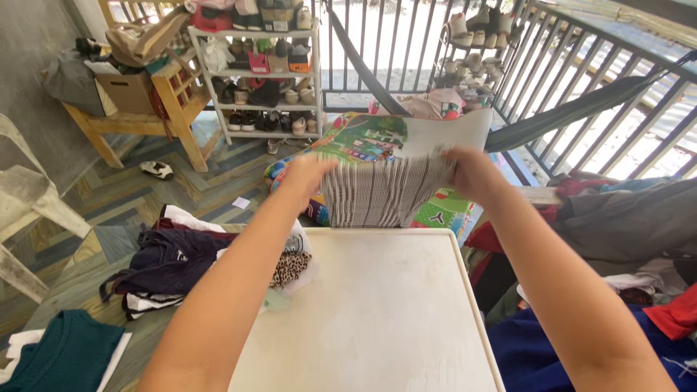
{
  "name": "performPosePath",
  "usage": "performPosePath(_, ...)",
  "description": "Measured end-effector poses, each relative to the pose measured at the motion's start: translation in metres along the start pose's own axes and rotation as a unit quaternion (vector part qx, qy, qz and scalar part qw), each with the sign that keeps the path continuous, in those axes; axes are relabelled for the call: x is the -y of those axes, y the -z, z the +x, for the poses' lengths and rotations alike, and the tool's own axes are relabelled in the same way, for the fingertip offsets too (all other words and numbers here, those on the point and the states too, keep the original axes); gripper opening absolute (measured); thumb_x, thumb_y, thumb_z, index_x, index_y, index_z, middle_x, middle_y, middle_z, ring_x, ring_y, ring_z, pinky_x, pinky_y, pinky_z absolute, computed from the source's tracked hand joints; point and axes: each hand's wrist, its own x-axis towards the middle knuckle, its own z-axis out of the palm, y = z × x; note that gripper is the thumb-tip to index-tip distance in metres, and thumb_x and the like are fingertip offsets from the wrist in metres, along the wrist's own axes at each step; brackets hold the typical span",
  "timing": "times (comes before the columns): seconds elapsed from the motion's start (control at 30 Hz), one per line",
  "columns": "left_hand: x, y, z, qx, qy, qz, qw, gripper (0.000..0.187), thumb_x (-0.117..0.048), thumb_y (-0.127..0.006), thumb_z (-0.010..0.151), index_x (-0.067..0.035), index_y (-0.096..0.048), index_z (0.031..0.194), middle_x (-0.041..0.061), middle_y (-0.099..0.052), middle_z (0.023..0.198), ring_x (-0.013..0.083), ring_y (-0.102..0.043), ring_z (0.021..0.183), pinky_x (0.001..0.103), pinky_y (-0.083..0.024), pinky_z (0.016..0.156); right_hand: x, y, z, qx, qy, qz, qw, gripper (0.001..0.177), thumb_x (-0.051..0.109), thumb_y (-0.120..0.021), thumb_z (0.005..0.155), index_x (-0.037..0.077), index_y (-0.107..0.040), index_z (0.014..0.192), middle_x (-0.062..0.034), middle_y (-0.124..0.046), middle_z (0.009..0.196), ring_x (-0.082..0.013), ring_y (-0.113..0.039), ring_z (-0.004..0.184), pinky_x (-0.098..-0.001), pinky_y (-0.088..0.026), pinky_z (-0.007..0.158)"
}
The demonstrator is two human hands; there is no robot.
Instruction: The person folds various clothing items including a white shirt, a dark green top, and a black-and-white patterned garment on a small white table.
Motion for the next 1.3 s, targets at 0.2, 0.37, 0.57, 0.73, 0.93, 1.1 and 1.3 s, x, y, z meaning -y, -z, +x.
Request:
performPosePath(0.2,-0.095,-0.018,-0.014,-0.013,-0.212,0.241,0.947,0.028,-0.022,-0.089,0.083,-0.002,-0.077,0.099,0.011,-0.078,0.096,0.0157,-0.071,0.085,0.031,-0.053,0.081,0.072,-0.067,-0.012,-0.014,0.057,-0.266,0.962,0.038,0.003,-0.064,0.089,0.006,-0.057,0.126,-0.0075,-0.065,0.124,-0.0195,-0.064,0.111,-0.0423,-0.05,0.102)
performPosePath(0.37,-0.124,-0.007,-0.003,0.075,-0.159,-0.034,0.984,0.022,-0.015,-0.075,0.089,0.004,-0.074,0.102,0.013,-0.079,0.094,0.017,-0.074,0.081,0.031,-0.058,0.074,0.106,-0.073,-0.011,-0.068,0.04,-0.091,0.993,0.023,0.006,-0.063,0.09,0.0,-0.061,0.112,-0.012,-0.072,0.116,-0.0246,-0.07,0.108,-0.0408,-0.053,0.106)
performPosePath(0.57,-0.155,-0.017,-0.028,0.038,-0.24,-0.003,0.97,0.019,-0.008,-0.076,0.086,-0.001,-0.073,0.103,0.009,-0.078,0.093,0.0125,-0.073,0.076,0.028,-0.057,0.069,0.128,-0.089,-0.037,-0.01,0.116,-0.131,0.985,0.018,0.012,-0.064,0.097,0.002,-0.063,0.111,-0.0106,-0.07,0.112,-0.0234,-0.067,0.101,-0.0427,-0.051,0.092)
performPosePath(0.73,-0.15,-0.02,-0.022,-0.038,-0.272,-0.017,0.961,0.022,-0.015,-0.07,0.092,0.005,-0.075,0.098,0.008,-0.076,0.083,0.0137,-0.068,0.069,0.029,-0.053,0.064,0.14,-0.089,-0.039,-0.138,0.081,-0.259,0.953,0.012,0.015,-0.066,0.096,0.007,-0.068,0.104,-0.008,-0.071,0.108,-0.02,-0.068,0.1,-0.0425,-0.054,0.095)
performPosePath(0.93,-0.125,-0.026,0.027,-0.043,-0.21,-0.054,0.975,0.028,-0.017,-0.066,0.091,0.007,-0.074,0.103,0.006,-0.073,0.085,0.0143,-0.065,0.073,0.033,-0.05,0.064,0.141,-0.066,-0.007,-0.121,0.056,-0.34,0.931,0.017,0.017,-0.072,0.094,0.005,-0.064,0.104,-0.0053,-0.066,0.103,-0.0187,-0.066,0.099,-0.0467,-0.058,0.093)
performPosePath(1.1,-0.18,-0.024,0.052,-0.077,-0.228,-0.045,0.969,0.047,-0.03,-0.073,0.093,0.0,-0.061,0.128,0.003,-0.071,0.11,0.0082,-0.064,0.098,0.036,-0.045,0.09,0.179,-0.08,0.001,-0.087,0.197,-0.167,0.962,0.014,0.013,-0.066,0.097,0.012,-0.071,0.11,-0.0034,-0.072,0.108,-0.0168,-0.068,0.103,-0.0415,-0.051,0.1)
performPosePath(1.3,-0.171,-0.001,-0.048,0.068,-0.177,-0.089,0.978,0.044,-0.027,-0.076,0.088,-0.009,-0.064,0.126,-0.002,-0.068,0.1,0.0088,-0.049,0.075,0.029,-0.04,0.064,0.183,-0.073,-0.078,0.059,0.16,-0.189,0.967,0.013,0.008,-0.062,0.098,0.011,-0.065,0.11,-0.0009,-0.072,0.111,-0.0149,-0.067,0.106,-0.0419,-0.048,0.102)
